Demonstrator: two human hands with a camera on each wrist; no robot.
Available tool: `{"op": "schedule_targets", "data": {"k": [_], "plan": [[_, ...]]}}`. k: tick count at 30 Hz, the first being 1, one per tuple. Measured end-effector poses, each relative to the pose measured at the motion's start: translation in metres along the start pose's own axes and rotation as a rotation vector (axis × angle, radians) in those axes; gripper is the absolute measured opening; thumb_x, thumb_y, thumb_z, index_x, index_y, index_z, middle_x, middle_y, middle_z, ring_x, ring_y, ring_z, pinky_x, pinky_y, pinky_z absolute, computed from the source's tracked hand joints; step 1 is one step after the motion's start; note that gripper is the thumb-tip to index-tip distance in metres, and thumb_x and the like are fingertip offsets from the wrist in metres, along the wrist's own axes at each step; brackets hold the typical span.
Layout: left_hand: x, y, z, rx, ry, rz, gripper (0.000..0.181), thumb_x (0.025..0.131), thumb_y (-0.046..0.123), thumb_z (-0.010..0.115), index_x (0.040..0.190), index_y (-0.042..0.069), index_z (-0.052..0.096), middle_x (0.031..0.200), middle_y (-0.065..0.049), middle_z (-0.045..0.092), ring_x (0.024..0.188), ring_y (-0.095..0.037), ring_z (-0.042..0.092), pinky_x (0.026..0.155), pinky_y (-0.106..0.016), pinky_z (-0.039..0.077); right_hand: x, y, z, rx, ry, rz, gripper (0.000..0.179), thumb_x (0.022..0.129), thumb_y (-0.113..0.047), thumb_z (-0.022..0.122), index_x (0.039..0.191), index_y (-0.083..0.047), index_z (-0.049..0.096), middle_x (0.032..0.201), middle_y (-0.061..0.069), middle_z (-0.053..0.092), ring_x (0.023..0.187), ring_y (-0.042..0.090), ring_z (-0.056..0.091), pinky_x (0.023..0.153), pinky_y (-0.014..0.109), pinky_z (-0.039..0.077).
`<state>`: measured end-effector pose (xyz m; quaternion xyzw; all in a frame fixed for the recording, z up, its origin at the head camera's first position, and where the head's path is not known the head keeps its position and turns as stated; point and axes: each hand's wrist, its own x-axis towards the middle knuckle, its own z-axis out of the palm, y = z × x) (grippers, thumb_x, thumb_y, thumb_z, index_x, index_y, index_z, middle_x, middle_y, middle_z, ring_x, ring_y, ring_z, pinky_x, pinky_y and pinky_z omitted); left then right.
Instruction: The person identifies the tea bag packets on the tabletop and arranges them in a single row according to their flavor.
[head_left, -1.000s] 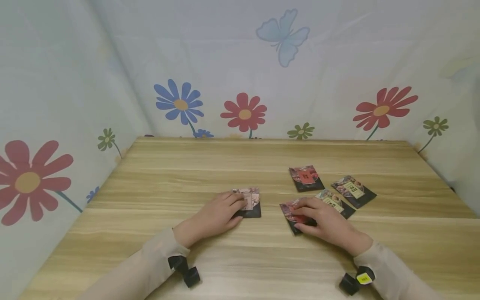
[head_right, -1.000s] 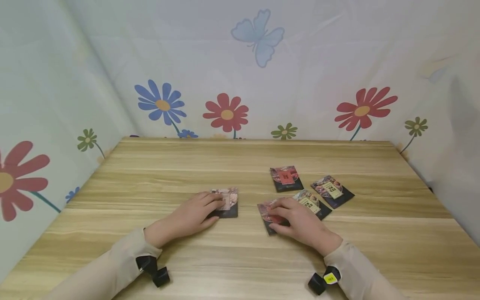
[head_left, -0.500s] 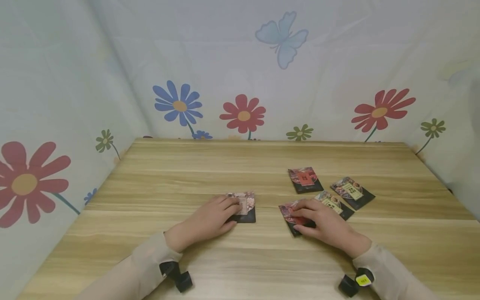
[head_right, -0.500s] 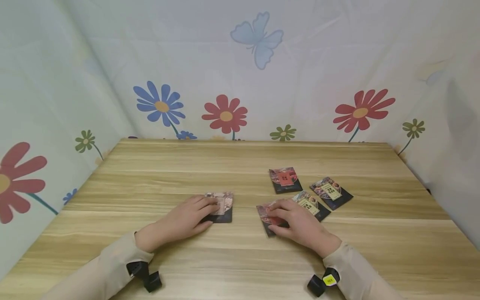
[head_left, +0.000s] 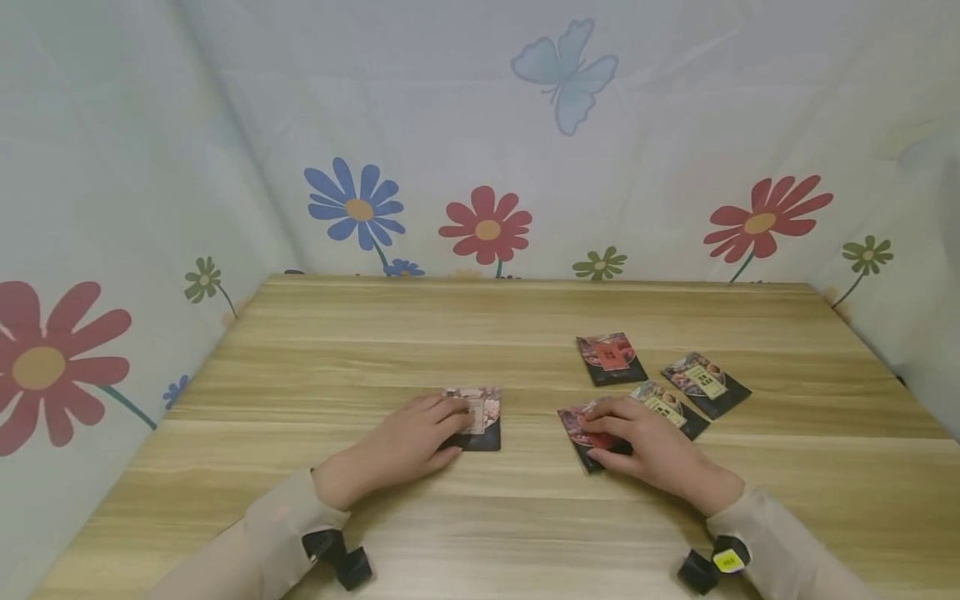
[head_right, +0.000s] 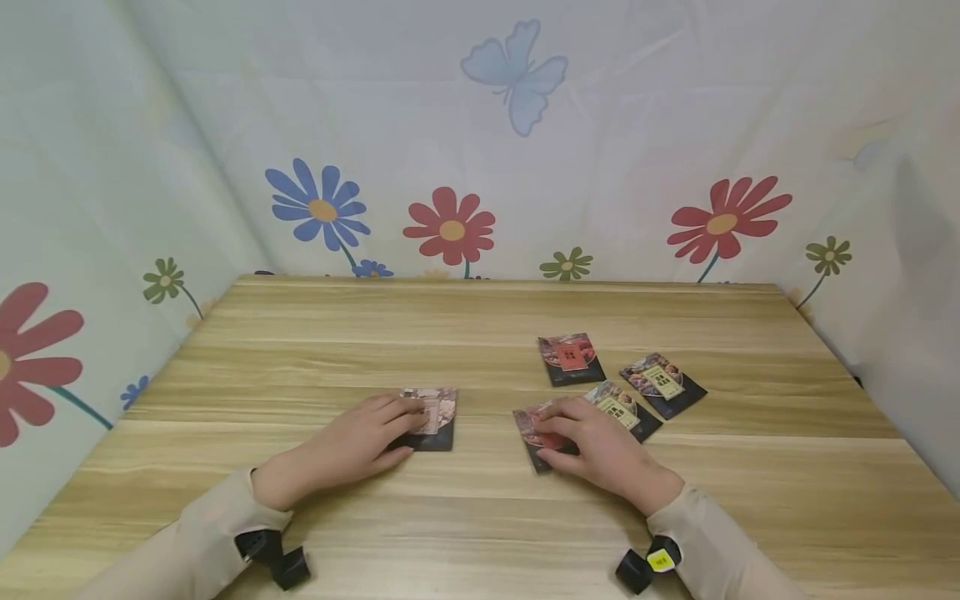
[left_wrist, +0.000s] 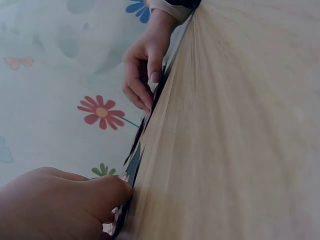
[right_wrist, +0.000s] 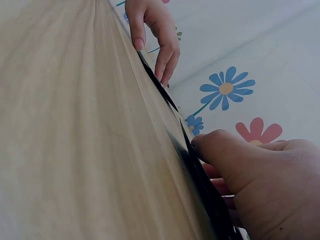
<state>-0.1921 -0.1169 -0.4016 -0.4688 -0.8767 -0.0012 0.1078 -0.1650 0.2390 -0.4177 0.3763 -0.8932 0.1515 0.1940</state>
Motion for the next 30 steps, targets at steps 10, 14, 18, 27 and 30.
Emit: {"op": "schedule_targets", "data": {"k": [10,14,18,27,30], "plan": [[-0.0053,-0.003,-0.0027,-0.02,0.012,0.006,0.041,0.092,0.032,0.061,0.126,0.01,0.06,0.132,-0.01,0.059,0.122,-0.027,0.055,0.107,-0.043,0.045,0.0006,-0.0002,0.0006,-0.005,0.012,-0.009,0.028,0.079,-0.027,0.077,0.104,-0.014,0.073,0.109,0.001,0.064,0.102,0.016,0.061,0.084,0.037,0.056],[-0.0063,-0.0033,-0.001,-0.027,0.038,0.008,0.04,0.091,0.032,0.063,0.124,0.011,0.061,0.13,-0.009,0.06,0.121,-0.026,0.056,0.106,-0.043,0.046,-0.0001,-0.0006,0.0,-0.01,0.014,-0.016,0.028,0.079,-0.027,0.076,0.104,-0.014,0.073,0.109,0.0,0.064,0.102,0.016,0.061,0.083,0.036,0.056],[-0.0077,-0.0033,0.0013,-0.03,0.072,0.01,0.038,0.09,0.032,0.064,0.122,0.011,0.062,0.128,-0.008,0.061,0.119,-0.025,0.057,0.105,-0.042,0.047,0.0002,-0.0019,-0.0013,-0.021,0.006,-0.019,0.03,0.08,-0.029,0.076,0.106,-0.014,0.073,0.111,0.0,0.064,0.104,0.016,0.061,0.084,0.036,0.056],[-0.0077,-0.0045,-0.0001,-0.029,0.07,0.011,0.038,0.091,0.033,0.062,0.122,0.011,0.062,0.128,-0.009,0.061,0.12,-0.025,0.056,0.107,-0.04,0.046,0.0016,-0.0065,-0.0076,-0.053,-0.002,-0.014,0.032,0.08,-0.028,0.076,0.107,-0.012,0.073,0.11,0.002,0.065,0.103,0.019,0.062,0.083,0.038,0.057],[-0.0099,-0.0054,-0.0034,-0.042,0.051,0.0,0.039,0.09,0.033,0.063,0.123,0.01,0.062,0.129,-0.01,0.06,0.121,-0.026,0.056,0.107,-0.042,0.046,0.0037,-0.0092,-0.008,-0.058,-0.013,-0.01,0.032,0.08,-0.028,0.076,0.108,-0.011,0.073,0.11,0.002,0.066,0.103,0.019,0.062,0.082,0.038,0.057]]}}
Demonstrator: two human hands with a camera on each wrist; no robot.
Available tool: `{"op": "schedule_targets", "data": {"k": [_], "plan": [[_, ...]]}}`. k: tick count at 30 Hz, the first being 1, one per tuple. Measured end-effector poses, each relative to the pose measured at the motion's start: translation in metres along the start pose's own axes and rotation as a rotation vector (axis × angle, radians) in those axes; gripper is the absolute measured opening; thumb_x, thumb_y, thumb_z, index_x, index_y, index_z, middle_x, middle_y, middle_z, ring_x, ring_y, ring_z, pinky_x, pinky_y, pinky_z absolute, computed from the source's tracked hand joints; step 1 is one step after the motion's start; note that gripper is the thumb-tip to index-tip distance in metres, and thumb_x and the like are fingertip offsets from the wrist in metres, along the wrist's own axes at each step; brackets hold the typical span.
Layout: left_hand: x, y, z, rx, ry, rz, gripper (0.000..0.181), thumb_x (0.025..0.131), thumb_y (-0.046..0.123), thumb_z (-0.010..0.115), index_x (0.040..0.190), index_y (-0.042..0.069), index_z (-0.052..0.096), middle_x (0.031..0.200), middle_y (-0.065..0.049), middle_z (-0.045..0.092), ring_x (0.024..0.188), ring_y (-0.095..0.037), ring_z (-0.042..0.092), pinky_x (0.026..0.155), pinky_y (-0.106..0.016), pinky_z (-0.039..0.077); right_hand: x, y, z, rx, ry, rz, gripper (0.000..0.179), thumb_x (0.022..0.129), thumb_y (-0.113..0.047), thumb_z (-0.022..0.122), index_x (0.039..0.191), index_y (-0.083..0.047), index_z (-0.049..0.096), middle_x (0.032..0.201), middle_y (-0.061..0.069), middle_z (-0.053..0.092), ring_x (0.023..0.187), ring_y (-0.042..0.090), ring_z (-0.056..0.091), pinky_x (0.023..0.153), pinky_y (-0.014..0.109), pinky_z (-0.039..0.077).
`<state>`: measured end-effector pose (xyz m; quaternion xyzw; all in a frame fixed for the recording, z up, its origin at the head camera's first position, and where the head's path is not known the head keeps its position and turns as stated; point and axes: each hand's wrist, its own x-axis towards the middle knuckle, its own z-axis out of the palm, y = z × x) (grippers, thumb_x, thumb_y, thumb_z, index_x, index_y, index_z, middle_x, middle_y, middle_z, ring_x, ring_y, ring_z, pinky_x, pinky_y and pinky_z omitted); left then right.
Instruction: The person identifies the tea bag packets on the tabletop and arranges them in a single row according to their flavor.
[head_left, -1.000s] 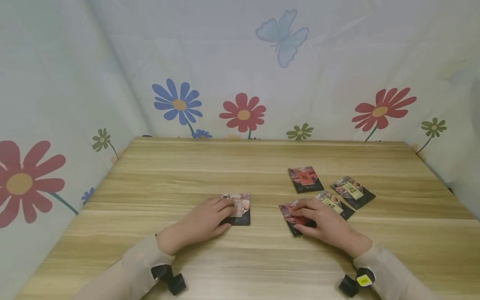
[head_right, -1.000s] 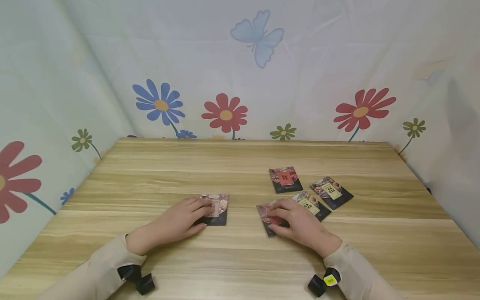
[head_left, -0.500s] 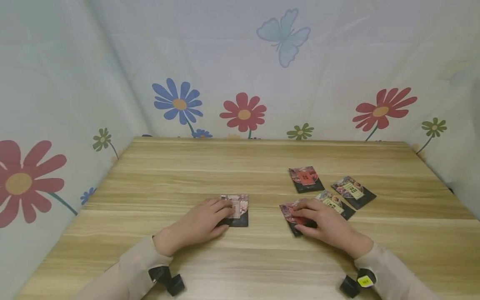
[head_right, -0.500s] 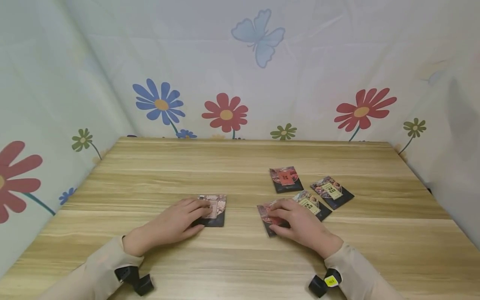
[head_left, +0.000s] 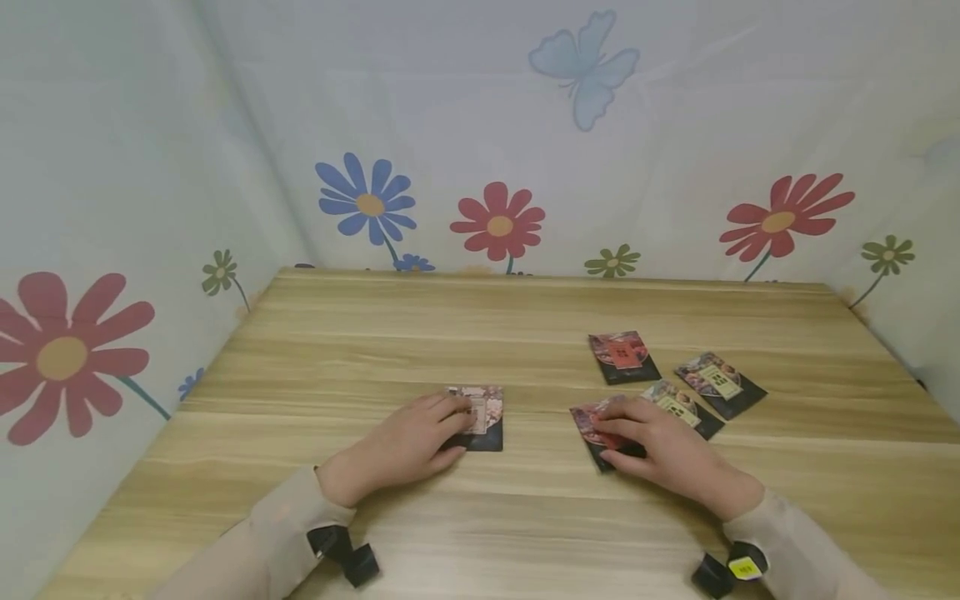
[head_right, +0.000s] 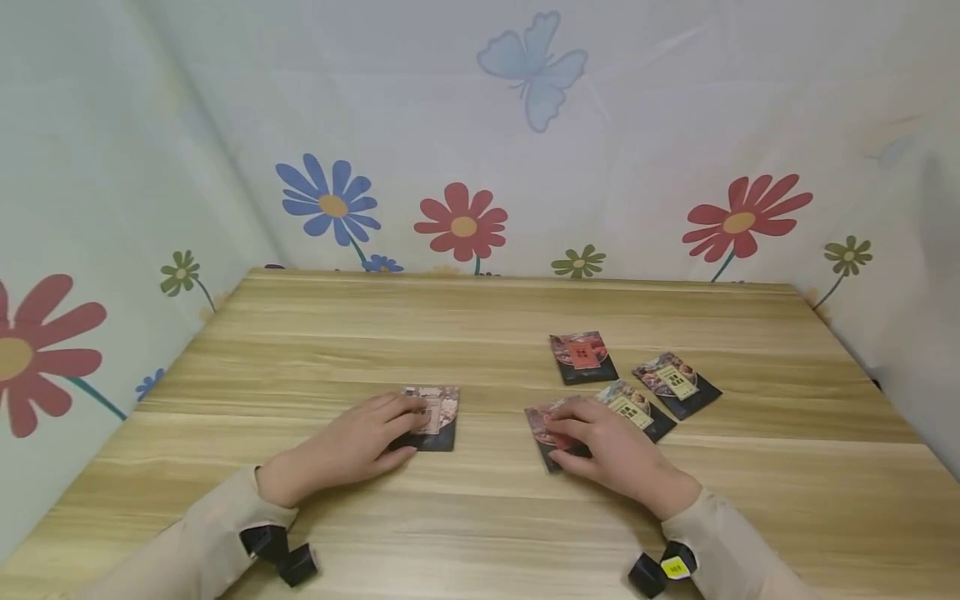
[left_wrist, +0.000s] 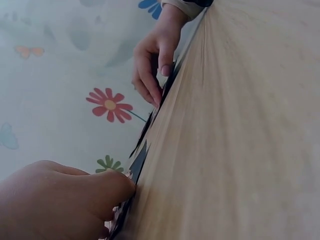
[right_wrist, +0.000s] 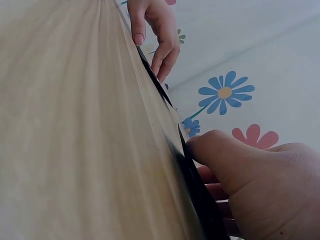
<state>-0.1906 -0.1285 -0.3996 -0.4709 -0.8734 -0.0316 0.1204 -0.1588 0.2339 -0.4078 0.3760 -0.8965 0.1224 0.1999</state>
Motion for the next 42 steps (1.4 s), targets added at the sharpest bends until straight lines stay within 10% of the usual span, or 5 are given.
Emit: {"op": "schedule_targets", "data": {"k": [31,42], "plan": [[-0.002,0.002,0.01,-0.029,0.063,-0.01,0.033,0.09,0.03,0.062,0.114,0.009,0.062,0.126,-0.009,0.06,0.118,-0.025,0.057,0.106,-0.039,0.047,0.008,-0.018,-0.01,-0.019,-0.214,0.124,0.051,0.082,-0.042,0.072,0.121,-0.011,0.066,0.123,0.006,0.062,0.114,0.027,0.06,0.093,0.044,0.054],[-0.002,0.002,0.009,-0.034,0.059,-0.02,0.031,0.09,0.029,0.062,0.113,0.008,0.061,0.126,-0.009,0.059,0.118,-0.025,0.056,0.108,-0.041,0.045,0.009,-0.017,-0.008,-0.031,-0.179,0.103,0.053,0.08,-0.045,0.073,0.119,-0.011,0.068,0.123,0.005,0.063,0.113,0.025,0.061,0.092,0.041,0.054]]}}
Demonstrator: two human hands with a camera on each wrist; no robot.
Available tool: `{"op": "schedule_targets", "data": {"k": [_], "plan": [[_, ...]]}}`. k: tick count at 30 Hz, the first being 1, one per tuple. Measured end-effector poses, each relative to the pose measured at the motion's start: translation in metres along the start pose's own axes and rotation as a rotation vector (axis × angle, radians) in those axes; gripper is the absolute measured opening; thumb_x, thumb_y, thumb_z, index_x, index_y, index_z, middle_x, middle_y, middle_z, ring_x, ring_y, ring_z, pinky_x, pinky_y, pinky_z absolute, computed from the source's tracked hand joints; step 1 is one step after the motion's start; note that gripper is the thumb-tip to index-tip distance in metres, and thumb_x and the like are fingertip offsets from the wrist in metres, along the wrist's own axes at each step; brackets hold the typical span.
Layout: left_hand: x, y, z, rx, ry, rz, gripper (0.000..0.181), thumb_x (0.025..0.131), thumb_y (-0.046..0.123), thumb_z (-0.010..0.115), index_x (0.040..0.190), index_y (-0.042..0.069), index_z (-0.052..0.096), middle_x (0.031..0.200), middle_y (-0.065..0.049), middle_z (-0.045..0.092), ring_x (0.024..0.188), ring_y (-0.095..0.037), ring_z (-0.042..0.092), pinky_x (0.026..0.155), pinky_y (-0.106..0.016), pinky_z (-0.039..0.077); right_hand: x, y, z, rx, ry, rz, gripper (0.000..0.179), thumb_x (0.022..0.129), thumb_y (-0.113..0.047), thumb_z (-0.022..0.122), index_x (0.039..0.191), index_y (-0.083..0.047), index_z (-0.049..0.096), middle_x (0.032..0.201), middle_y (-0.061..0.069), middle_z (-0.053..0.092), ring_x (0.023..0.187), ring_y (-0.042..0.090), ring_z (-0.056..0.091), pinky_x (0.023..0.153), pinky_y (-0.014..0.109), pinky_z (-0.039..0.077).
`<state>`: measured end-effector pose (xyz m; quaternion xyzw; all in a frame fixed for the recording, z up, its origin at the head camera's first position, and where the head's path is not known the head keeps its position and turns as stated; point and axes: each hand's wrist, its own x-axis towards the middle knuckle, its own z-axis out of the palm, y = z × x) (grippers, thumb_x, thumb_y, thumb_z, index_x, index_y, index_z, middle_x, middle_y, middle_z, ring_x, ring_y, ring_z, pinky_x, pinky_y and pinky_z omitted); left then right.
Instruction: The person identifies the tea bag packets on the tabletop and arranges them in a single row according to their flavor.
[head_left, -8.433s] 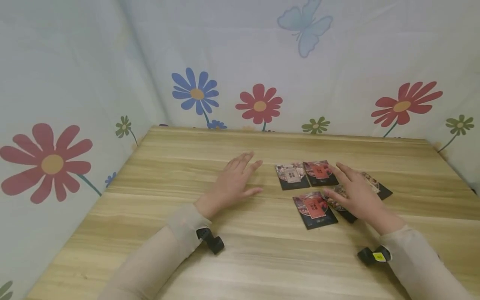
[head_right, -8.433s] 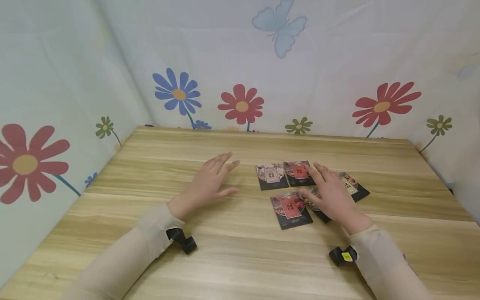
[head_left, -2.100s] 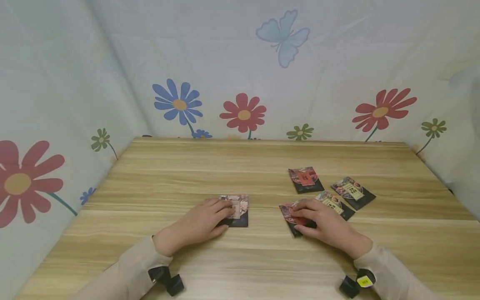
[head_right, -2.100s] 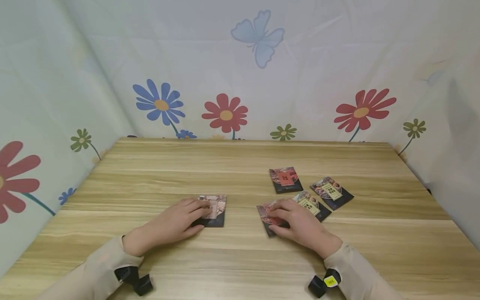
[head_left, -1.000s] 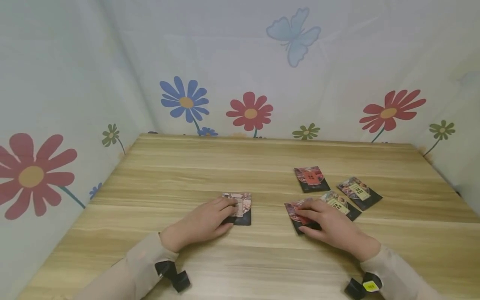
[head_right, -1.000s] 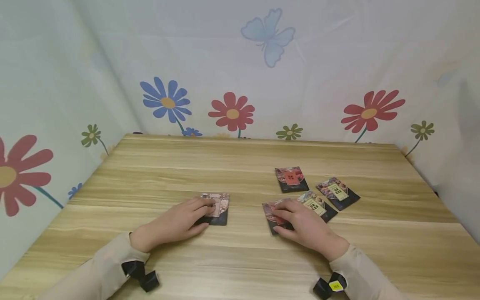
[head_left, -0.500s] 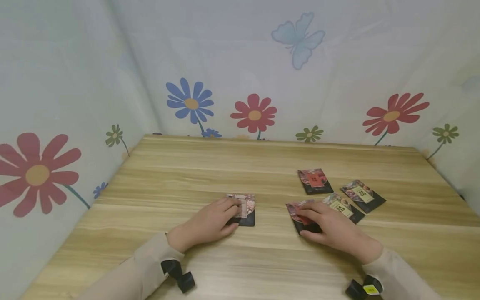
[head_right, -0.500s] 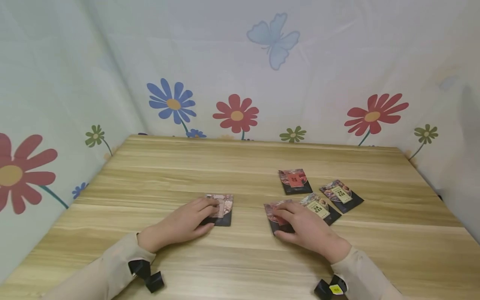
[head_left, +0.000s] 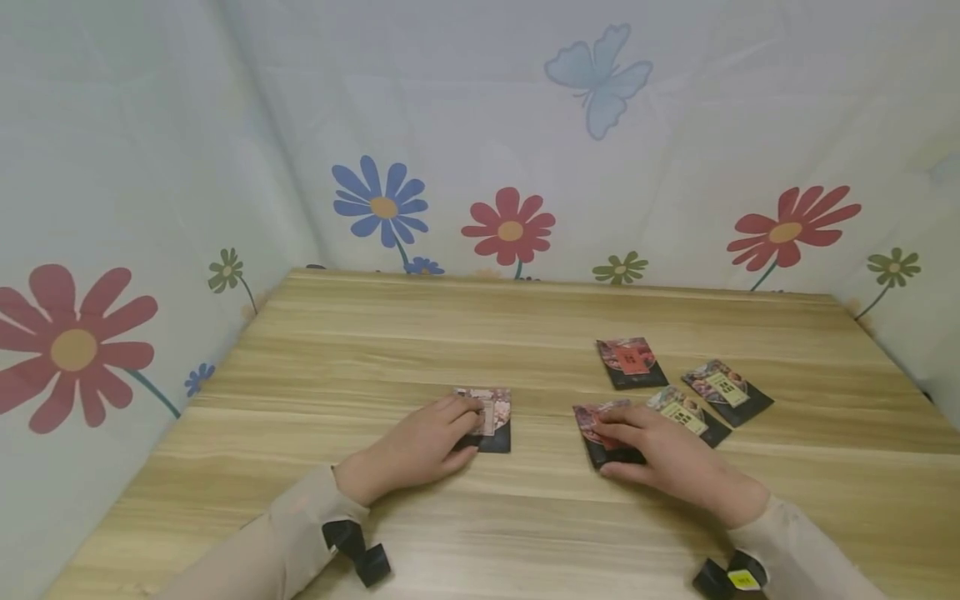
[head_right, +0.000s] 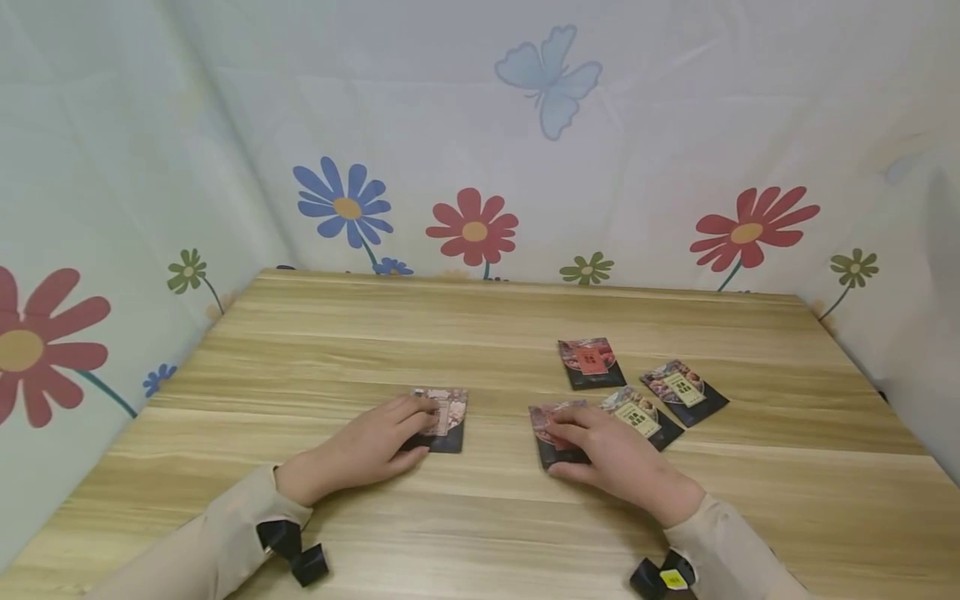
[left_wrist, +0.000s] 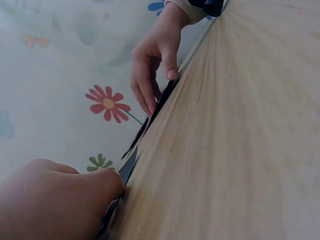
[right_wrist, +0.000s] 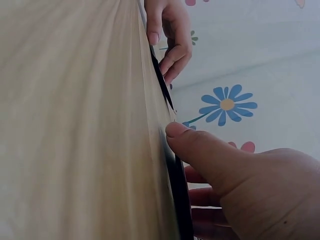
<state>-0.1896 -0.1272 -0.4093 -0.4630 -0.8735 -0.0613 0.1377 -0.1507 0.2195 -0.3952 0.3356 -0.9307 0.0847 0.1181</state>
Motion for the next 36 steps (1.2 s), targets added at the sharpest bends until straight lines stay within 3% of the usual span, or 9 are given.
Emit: {"op": "schedule_targets", "data": {"k": [18,36], "plan": [[0.002,0.005,-0.004,0.003,-0.035,-0.029,0.034,0.091,0.03,0.06,0.117,0.007,0.061,0.128,-0.011,0.059,0.119,-0.025,0.056,0.108,-0.041,0.045,0.011,-0.006,0.004,-0.033,0.046,-0.015,0.05,0.079,-0.047,0.073,0.112,-0.01,0.071,0.116,0.007,0.066,0.108,0.026,0.063,0.091,0.042,0.055],[0.001,0.003,-0.002,0.022,-0.007,-0.016,0.032,0.09,0.029,0.061,0.114,0.007,0.061,0.127,-0.01,0.059,0.117,-0.025,0.057,0.108,-0.04,0.045,0.024,-0.015,0.003,-0.041,-0.007,0.025,0.051,0.082,-0.05,0.069,0.115,-0.012,0.07,0.117,0.007,0.065,0.107,0.026,0.064,0.089,0.042,0.056]]}}
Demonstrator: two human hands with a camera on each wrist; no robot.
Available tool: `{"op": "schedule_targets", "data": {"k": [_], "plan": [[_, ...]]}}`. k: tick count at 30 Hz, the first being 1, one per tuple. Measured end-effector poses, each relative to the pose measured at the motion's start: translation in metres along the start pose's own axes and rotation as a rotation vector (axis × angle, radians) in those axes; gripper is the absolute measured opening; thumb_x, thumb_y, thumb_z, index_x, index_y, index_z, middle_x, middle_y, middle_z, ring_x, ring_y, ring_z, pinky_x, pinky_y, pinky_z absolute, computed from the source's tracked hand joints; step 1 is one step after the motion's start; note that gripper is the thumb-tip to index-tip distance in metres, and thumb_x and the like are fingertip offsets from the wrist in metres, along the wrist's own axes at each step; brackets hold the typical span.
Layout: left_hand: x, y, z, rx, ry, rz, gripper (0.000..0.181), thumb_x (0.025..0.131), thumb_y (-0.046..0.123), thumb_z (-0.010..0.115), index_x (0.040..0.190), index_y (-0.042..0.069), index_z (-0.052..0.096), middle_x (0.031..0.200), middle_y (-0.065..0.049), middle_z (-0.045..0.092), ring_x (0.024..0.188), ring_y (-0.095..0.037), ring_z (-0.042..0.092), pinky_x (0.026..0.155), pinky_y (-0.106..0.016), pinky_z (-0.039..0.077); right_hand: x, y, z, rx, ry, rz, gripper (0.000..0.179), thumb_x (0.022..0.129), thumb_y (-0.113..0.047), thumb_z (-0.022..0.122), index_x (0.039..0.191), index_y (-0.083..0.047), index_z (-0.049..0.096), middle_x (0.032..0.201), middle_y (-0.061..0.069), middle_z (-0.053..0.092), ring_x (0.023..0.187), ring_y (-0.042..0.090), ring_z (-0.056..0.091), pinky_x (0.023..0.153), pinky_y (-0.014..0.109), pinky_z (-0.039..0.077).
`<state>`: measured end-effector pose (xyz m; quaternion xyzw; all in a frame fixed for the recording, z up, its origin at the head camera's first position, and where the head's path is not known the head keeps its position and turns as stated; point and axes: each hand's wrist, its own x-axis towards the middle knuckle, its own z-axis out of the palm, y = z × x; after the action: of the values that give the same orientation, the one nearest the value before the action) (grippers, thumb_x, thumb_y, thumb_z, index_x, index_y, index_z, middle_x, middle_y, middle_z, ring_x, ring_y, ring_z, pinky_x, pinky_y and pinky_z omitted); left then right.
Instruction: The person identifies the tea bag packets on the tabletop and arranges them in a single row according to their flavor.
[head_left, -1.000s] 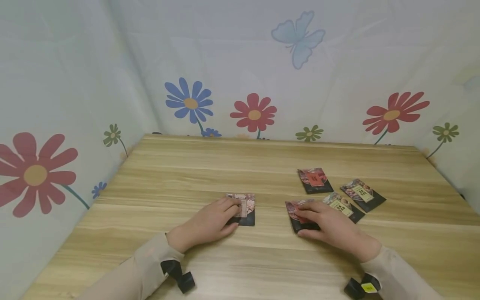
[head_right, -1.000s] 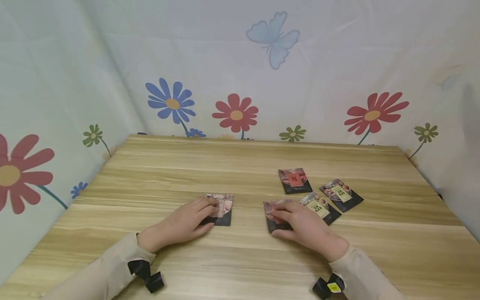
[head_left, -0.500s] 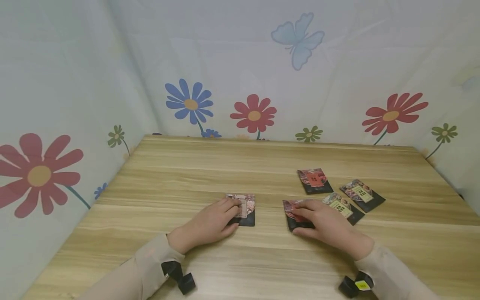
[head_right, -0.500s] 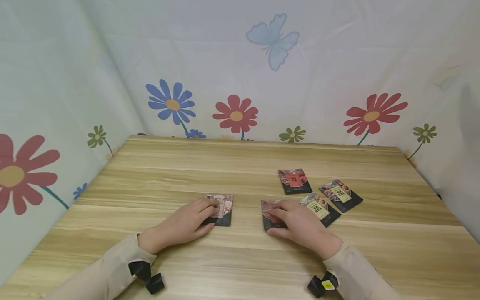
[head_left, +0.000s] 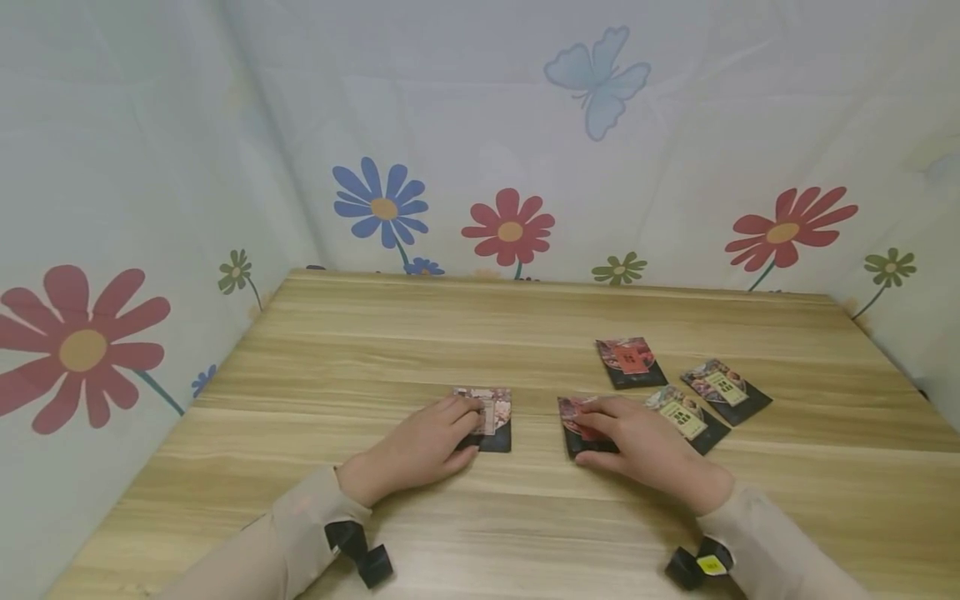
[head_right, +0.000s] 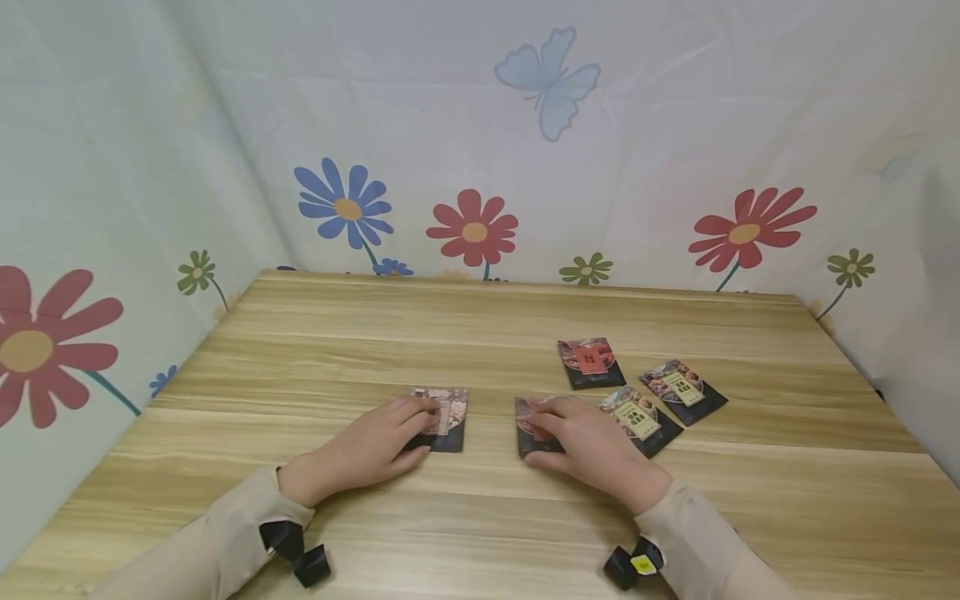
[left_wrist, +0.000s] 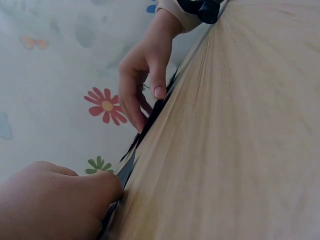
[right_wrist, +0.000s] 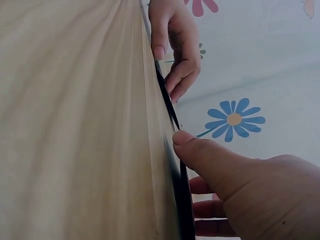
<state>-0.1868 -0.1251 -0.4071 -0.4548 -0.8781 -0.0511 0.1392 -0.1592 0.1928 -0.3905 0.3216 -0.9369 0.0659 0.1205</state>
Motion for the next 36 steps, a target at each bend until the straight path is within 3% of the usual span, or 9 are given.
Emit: {"op": "schedule_targets", "data": {"k": [9,20,36], "plan": [[0.0,-0.001,0.001,0.021,-0.006,-0.008,0.032,0.091,0.03,0.06,0.114,0.008,0.061,0.127,-0.009,0.059,0.117,-0.024,0.057,0.106,-0.038,0.047,0.009,-0.007,0.001,0.016,-0.032,0.028,0.053,0.082,-0.05,0.069,0.117,-0.01,0.069,0.119,0.007,0.065,0.109,0.026,0.064,0.089,0.042,0.056],[0.0,-0.001,0.001,0.017,-0.009,-0.014,0.031,0.091,0.03,0.06,0.113,0.009,0.061,0.126,-0.009,0.06,0.118,-0.024,0.057,0.106,-0.036,0.047,0.021,-0.013,0.006,0.017,-0.016,0.001,0.055,0.08,-0.053,0.069,0.116,-0.011,0.069,0.116,0.006,0.066,0.107,0.023,0.064,0.088,0.04,0.056],[0.0,-0.001,0.002,0.01,-0.011,-0.003,0.031,0.092,0.03,0.058,0.115,0.009,0.061,0.127,-0.008,0.06,0.119,-0.023,0.056,0.11,-0.038,0.044,0.033,-0.025,0.006,0.025,-0.089,0.041,0.055,0.085,-0.056,0.062,0.122,-0.015,0.066,0.12,0.004,0.063,0.108,0.021,0.062,0.091,0.039,0.055]]}}
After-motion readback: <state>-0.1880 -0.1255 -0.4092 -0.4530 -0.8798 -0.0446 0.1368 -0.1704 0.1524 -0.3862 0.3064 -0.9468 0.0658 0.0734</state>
